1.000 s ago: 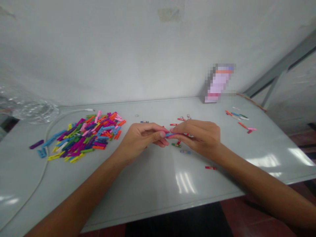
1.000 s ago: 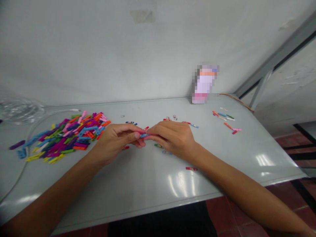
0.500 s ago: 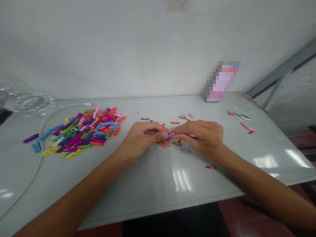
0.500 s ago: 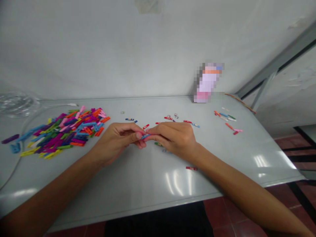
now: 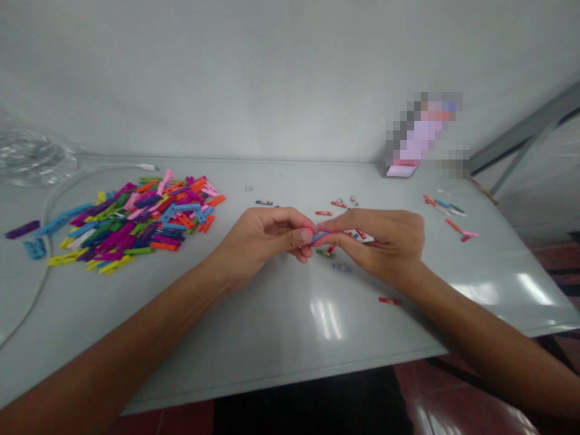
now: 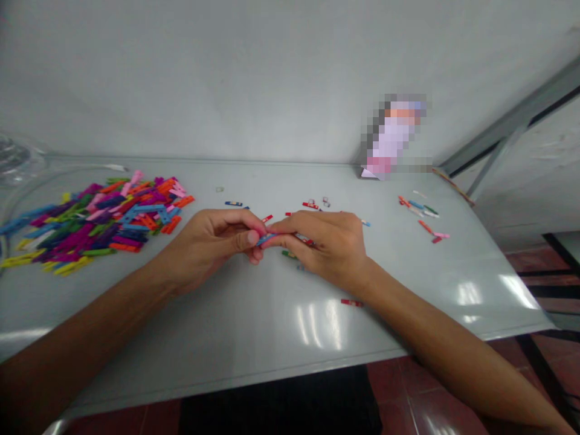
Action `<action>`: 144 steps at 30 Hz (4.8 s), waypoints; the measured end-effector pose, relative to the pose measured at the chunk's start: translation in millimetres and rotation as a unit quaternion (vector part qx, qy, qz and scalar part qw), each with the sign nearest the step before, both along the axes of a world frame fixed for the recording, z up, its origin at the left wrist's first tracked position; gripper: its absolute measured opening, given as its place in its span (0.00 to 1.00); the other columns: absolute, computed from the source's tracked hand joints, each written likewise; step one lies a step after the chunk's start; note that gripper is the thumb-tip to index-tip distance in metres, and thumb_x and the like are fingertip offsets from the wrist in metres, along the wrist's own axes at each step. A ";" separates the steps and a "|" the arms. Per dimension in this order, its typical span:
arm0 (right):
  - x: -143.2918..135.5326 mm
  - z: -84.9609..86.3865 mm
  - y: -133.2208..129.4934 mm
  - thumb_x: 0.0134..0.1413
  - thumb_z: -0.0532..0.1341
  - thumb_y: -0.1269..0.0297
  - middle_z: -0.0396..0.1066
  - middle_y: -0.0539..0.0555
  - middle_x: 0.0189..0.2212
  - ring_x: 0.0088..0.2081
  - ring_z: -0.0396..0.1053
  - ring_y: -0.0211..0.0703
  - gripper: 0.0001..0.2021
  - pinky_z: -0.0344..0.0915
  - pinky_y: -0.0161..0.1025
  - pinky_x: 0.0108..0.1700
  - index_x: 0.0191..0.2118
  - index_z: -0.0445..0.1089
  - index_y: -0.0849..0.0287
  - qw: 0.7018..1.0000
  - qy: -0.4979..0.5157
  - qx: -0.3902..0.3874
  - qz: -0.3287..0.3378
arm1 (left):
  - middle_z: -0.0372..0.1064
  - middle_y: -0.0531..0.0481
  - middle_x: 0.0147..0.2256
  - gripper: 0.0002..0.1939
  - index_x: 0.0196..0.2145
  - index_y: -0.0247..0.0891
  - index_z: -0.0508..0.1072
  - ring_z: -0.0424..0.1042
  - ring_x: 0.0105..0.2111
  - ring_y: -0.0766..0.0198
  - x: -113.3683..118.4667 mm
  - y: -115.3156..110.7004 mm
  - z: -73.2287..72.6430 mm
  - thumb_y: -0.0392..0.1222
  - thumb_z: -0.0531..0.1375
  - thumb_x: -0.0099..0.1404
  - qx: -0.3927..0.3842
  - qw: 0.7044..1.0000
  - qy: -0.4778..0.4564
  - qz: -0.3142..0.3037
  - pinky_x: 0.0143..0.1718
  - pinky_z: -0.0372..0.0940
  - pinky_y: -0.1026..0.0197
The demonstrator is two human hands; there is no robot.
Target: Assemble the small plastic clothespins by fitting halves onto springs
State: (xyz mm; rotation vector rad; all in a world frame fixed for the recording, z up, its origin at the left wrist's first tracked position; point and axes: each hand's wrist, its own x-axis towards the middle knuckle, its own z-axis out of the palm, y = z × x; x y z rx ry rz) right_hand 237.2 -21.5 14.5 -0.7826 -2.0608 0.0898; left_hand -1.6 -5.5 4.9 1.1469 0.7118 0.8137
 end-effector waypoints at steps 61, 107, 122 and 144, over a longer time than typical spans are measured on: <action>4.8 -3.8 3.4 0.69 0.75 0.64 0.88 0.46 0.34 0.28 0.85 0.39 0.01 0.84 0.35 0.39 0.42 0.87 0.49 0.999 0.024 -0.035 0.024 | 0.76 0.51 0.28 0.18 0.35 0.36 0.82 0.72 0.26 0.68 7.8 -10.5 -15.5 0.53 0.79 0.67 -0.042 0.998 -0.047 -0.002 0.30 0.70 0.65; -7.0 -3.1 -0.7 0.72 0.72 0.61 0.87 0.49 0.31 0.28 0.84 0.37 0.07 0.75 0.30 0.30 0.40 0.83 0.56 0.999 0.031 0.020 0.036 | 0.76 0.51 0.31 0.12 0.38 0.36 0.82 0.73 0.30 0.67 0.1 -2.3 -7.8 0.47 0.76 0.71 0.038 0.999 -0.025 -0.015 0.34 0.69 0.65; -4.7 -8.5 6.3 0.73 0.72 0.64 0.87 0.50 0.35 0.35 0.85 0.40 0.03 0.80 0.35 0.40 0.44 0.83 0.55 0.999 -0.012 0.046 0.021 | 0.77 0.52 0.31 0.11 0.39 0.37 0.80 0.76 0.28 0.66 3.0 -2.8 -5.1 0.47 0.73 0.73 0.026 1.000 -0.001 -0.012 0.31 0.73 0.65; -1.0 -15.2 16.3 0.74 0.70 0.68 0.89 0.51 0.39 0.38 0.88 0.43 0.05 0.83 0.36 0.45 0.49 0.85 0.55 0.999 -0.011 0.020 0.043 | 0.78 0.52 0.27 0.10 0.39 0.36 0.82 0.75 0.26 0.66 3.7 -1.5 -1.6 0.45 0.72 0.70 0.051 0.995 0.053 0.064 0.30 0.70 0.66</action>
